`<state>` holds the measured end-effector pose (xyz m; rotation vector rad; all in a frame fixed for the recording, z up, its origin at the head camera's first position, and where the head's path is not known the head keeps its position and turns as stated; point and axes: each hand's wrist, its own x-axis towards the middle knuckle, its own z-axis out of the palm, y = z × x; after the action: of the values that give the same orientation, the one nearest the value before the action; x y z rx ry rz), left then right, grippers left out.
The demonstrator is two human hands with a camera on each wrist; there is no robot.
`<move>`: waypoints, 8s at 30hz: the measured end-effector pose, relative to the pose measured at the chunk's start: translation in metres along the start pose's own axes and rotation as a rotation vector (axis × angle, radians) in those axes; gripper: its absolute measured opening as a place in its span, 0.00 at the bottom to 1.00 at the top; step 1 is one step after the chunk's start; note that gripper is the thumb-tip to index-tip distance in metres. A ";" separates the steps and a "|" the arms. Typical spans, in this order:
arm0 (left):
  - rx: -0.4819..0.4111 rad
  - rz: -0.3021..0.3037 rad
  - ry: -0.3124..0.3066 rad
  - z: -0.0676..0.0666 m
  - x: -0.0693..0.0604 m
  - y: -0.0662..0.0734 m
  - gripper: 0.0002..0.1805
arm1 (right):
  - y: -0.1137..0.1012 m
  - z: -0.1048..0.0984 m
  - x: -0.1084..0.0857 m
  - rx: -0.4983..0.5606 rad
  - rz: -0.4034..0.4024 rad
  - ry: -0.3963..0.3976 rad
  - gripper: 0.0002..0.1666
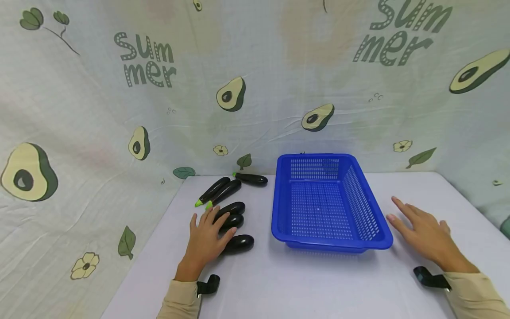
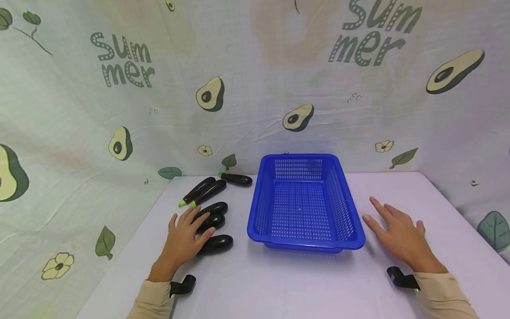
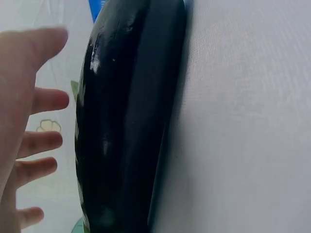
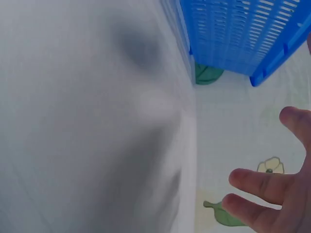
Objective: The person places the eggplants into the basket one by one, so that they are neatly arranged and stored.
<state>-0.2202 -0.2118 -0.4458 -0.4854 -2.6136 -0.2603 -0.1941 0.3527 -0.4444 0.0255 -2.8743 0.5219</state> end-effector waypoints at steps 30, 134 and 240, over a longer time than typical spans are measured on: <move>-0.153 0.127 0.284 0.000 -0.008 0.003 0.12 | -0.025 0.022 -0.009 0.540 -0.146 -0.046 0.32; -0.319 -0.069 0.026 -0.008 0.014 0.018 0.27 | -0.039 0.026 -0.019 0.914 -0.204 -0.165 0.35; -0.337 0.150 -0.309 -0.014 0.212 0.124 0.29 | -0.036 0.029 -0.015 1.012 -0.162 -0.246 0.35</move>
<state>-0.3430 -0.0399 -0.3204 -0.8961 -2.8206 -0.6259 -0.1834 0.3087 -0.4613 0.4962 -2.4400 1.9490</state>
